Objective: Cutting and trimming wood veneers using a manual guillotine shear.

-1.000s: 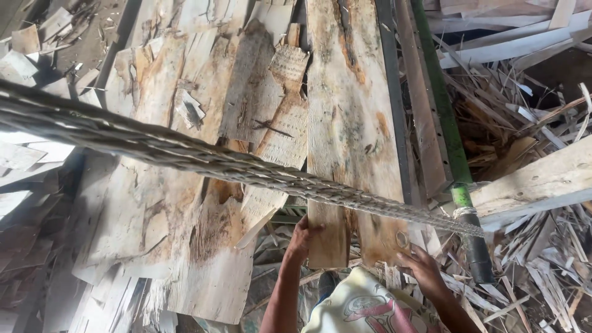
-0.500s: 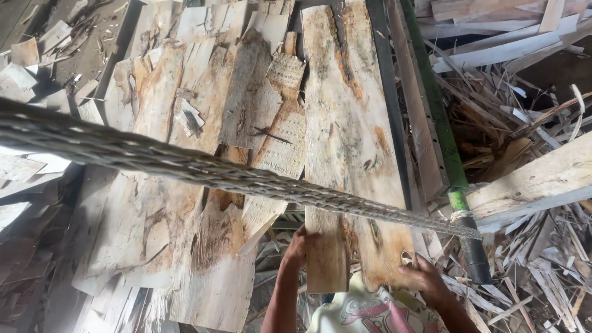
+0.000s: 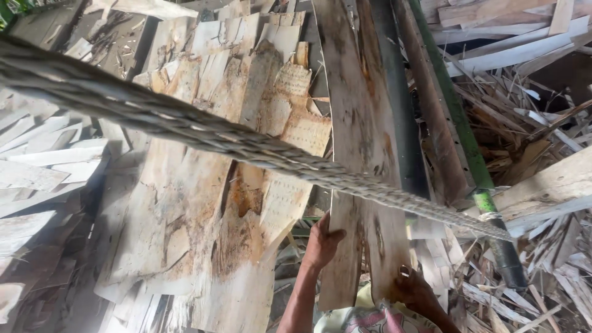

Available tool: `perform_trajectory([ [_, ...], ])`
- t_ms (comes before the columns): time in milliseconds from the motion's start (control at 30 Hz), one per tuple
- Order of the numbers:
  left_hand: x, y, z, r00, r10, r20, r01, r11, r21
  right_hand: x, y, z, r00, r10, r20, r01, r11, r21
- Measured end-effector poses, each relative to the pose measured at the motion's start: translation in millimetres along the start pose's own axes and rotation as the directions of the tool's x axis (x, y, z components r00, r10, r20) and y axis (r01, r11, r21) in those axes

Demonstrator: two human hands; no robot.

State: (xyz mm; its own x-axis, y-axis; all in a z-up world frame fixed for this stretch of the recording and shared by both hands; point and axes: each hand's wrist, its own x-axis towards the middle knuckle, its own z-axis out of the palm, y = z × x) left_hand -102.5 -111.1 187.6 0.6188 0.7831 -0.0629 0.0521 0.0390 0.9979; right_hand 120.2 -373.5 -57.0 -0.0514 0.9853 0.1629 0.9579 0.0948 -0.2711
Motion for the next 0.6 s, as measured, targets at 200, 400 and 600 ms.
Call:
perform_trajectory([
  [200,-18,0,-66,0.99,-0.048,-0.13,0.025,0.985,-0.168,47,-28,-13,0.792,0.524,0.313,-0.427,0.11,0.898],
  [400,-46,-83,-105,0.906,-0.154,-0.395,0.1,0.983,-0.154,87,-37,-55,0.794,0.339,0.504,-0.455,-0.218,0.863],
  [600,-80,-91,-88,0.846,-0.141,-0.514,0.133,0.99,-0.051,95,-64,-48,0.734,0.332,0.592,-0.572,-0.168,0.803],
])
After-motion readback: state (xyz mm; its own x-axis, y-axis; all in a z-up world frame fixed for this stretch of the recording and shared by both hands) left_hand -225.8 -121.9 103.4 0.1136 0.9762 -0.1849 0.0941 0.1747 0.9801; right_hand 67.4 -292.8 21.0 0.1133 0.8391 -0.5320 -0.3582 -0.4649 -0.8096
